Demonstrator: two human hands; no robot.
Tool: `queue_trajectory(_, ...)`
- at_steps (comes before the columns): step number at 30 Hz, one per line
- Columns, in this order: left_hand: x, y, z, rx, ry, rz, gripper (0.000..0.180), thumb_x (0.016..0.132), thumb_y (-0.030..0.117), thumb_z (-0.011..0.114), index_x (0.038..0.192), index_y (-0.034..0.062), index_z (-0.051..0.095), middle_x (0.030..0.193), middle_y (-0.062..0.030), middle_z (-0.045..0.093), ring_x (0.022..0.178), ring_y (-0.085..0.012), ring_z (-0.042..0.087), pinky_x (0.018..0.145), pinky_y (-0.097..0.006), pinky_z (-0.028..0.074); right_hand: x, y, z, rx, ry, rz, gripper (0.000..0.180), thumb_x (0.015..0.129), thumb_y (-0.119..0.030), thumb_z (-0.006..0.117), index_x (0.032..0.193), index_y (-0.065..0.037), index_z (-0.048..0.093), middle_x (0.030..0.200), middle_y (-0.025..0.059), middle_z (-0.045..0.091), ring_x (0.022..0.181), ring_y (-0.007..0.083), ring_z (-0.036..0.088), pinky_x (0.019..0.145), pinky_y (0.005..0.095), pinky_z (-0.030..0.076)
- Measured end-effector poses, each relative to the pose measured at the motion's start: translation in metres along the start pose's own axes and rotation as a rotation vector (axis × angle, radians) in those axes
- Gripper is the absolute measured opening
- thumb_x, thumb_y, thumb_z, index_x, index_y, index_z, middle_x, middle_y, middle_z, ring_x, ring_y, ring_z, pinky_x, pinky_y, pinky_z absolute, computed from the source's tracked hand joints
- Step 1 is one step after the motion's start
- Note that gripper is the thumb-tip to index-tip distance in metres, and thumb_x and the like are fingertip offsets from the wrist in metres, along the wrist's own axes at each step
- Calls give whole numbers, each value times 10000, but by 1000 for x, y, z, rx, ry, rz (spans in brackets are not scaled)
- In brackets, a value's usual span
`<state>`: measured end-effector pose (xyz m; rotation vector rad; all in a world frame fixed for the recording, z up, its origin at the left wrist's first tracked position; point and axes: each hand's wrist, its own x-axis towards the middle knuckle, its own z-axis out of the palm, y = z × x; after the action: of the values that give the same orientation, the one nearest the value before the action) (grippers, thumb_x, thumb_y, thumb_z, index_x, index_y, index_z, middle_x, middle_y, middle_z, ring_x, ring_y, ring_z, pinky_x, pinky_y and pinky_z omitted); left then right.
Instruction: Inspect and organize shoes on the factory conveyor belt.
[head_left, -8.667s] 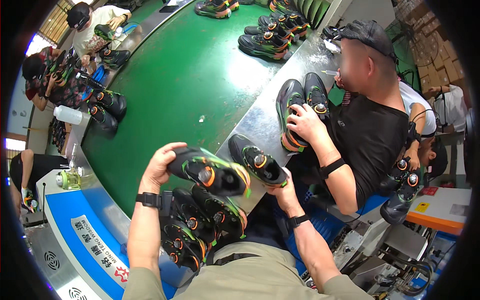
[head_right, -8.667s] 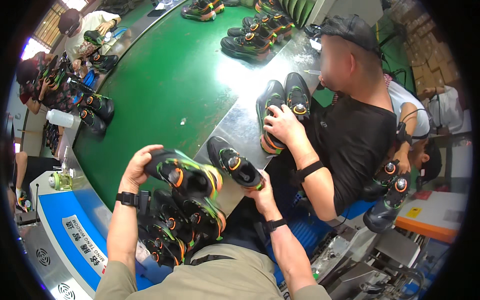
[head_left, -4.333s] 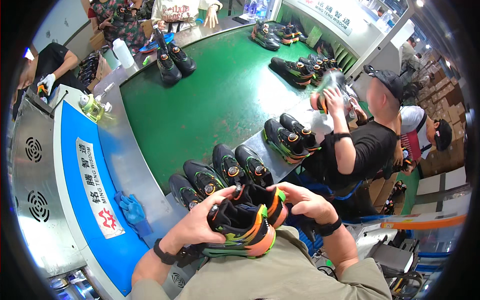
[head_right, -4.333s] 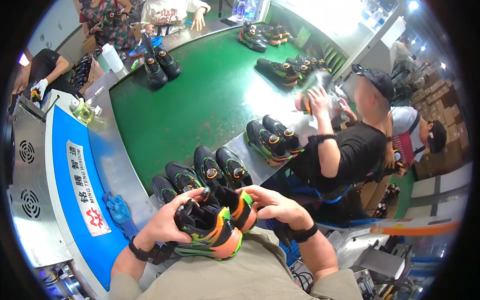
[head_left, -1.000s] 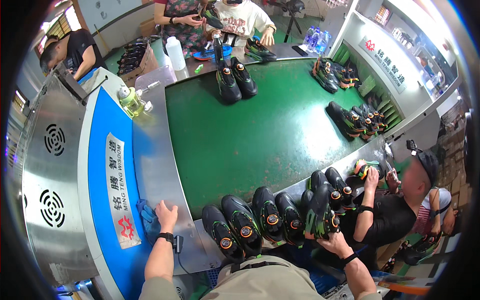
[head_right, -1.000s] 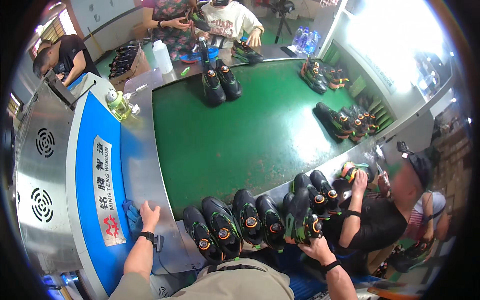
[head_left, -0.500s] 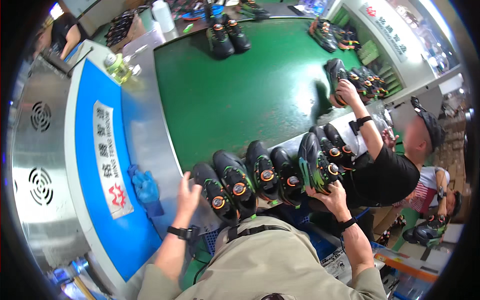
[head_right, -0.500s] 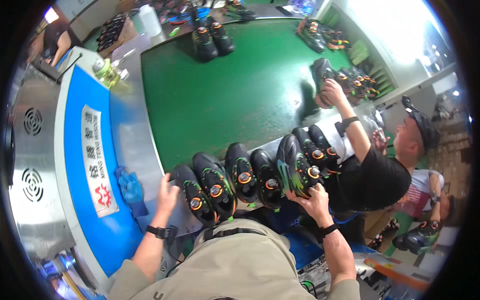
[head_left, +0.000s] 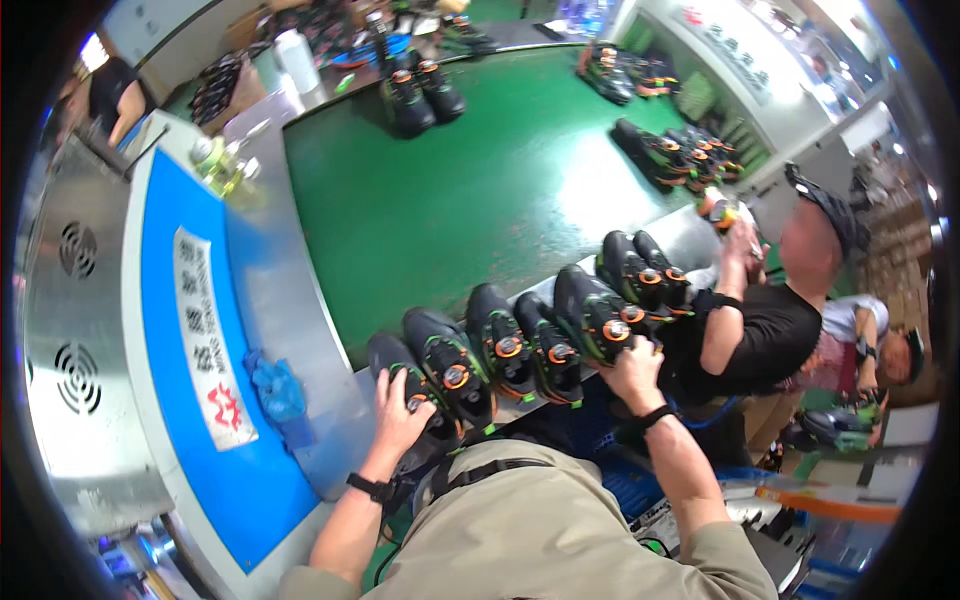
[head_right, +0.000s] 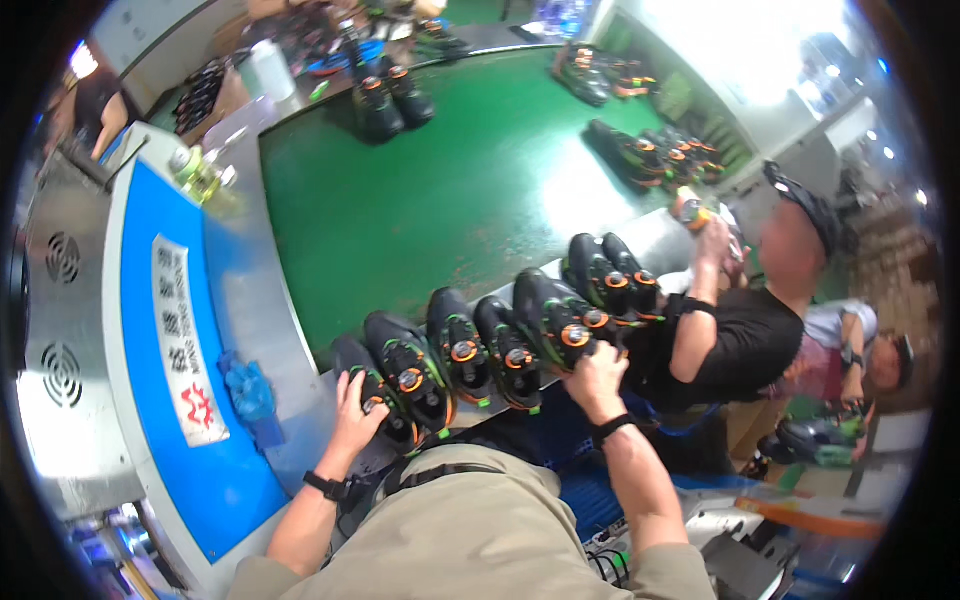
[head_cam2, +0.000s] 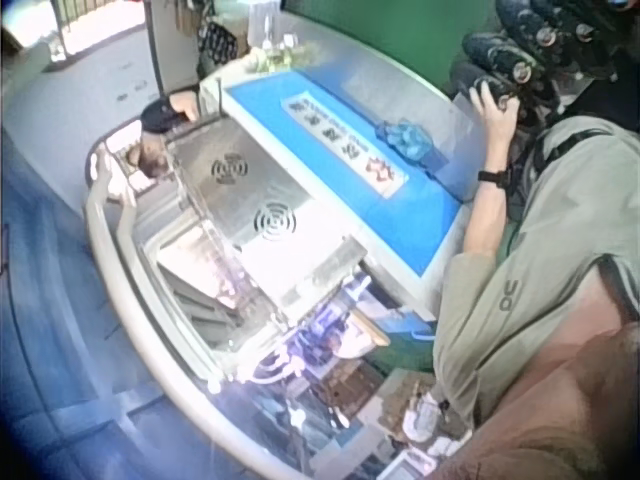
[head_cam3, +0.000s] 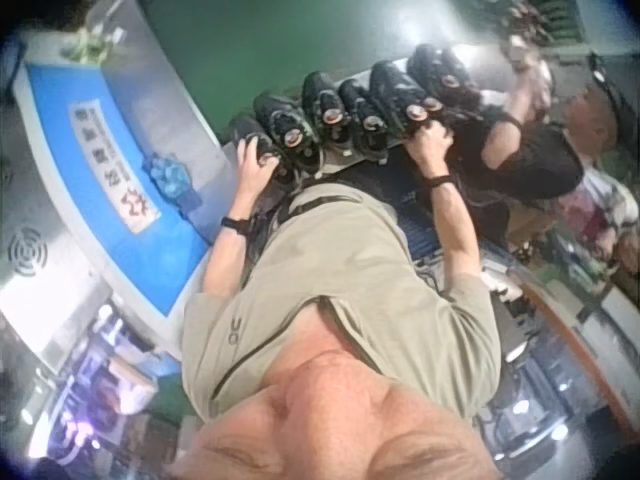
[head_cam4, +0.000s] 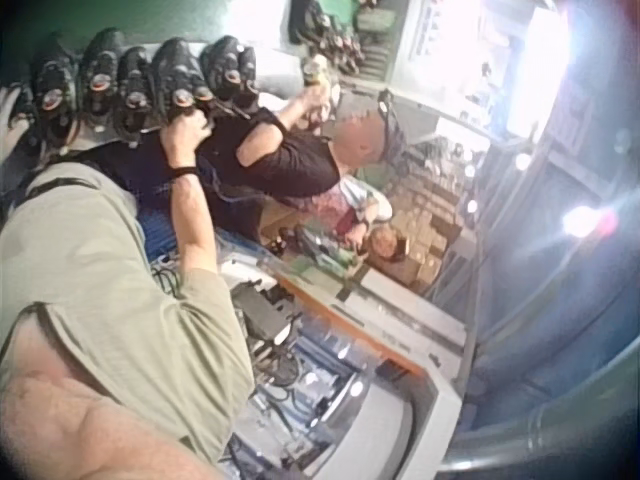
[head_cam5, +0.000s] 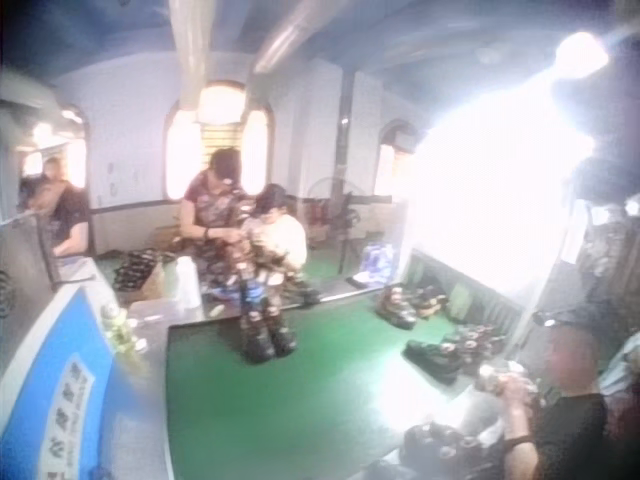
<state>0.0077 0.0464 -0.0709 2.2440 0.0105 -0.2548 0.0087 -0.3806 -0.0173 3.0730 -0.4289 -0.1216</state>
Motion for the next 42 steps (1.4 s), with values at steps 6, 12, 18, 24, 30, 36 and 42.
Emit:
queue_trajectory(6, -5, -2, -8, 46, -35, -30, 816, 790, 255, 696, 1480, -18, 356, 1559, -338, 206, 1454, -479, 234, 1194, -502, 240, -7, -30, 30, 35, -20, 27, 458, 711, -385, 778, 1012, -41, 754, 1283, 259, 501, 1304, 408, 407, 991, 744, 296)
queue_trajectory(12, 18, 25, -5, -75, -131, -127, 740, 822, 208, 657, 1463, -28, 370, 1546, -323, 222, 1454, -467, 233, 1194, -477, 239, -24, 11, -11, 214, -23, -39, 591, 665, -398, 816, 1117, -32, 709, 1364, 297, 460, 1301, 439, 430, 1010, 576, 423)
queue_trajectory(18, 22, -37, -18, 45, 38, -132, 482, 881, 185, 586, 1310, -29, 531, 1367, -195, 456, 1278, -308, 456, 1080, -389, 384, -92, 70, -164, 1100, 294, 368, 155, 887, -144, 747, 944, 0, 740, 861, 98, 747, 769, 128, 705, 671, 277, 564)
queue_trajectory(24, 89, -89, -50, -58, 149, -154, 469, 886, 199, 620, 1269, -59, 536, 1292, -219, 551, 1237, -332, 504, 1074, -411, 383, -162, 197, -203, 1165, 805, 814, 140, 944, -123, 652, 847, -23, 661, 790, 47, 675, 681, 117, 669, 521, 251, 553)
queue_trajectory(30, 177, -85, -77, -5, 298, -163, 666, 837, 271, 696, 1356, -83, 478, 1344, -282, 541, 1285, -392, 498, 1112, -445, 372, -189, 272, -217, 1091, 544, 1032, 247, 980, -245, 600, 1158, -74, 615, 924, 56, 660, 666, 122, 636, 464, 231, 519)
queue_trajectory(36, 226, -105, -131, 226, 414, -302, 740, 842, 294, 663, 1425, -82, 404, 1486, -320, 391, 1397, -439, 369, 1163, -462, 317, -35, 144, -294, 1007, 467, 447, 202, 958, -221, 625, 1064, -49, 636, 883, 17, 651, 700, 83, 628, 517, 207, 496)
queue_trajectory(42, 260, -105, -139, 326, 452, -733, 900, 831, 460, 652, 1541, 34, 299, 1603, -255, 229, 1499, -397, 196, 1174, -611, 220, 193, -17, -310, 1066, -70, -107, 242, 873, -97, 693, 1061, 39, 624, 974, 45, 658, 876, 127, 633, 789, 267, 514)
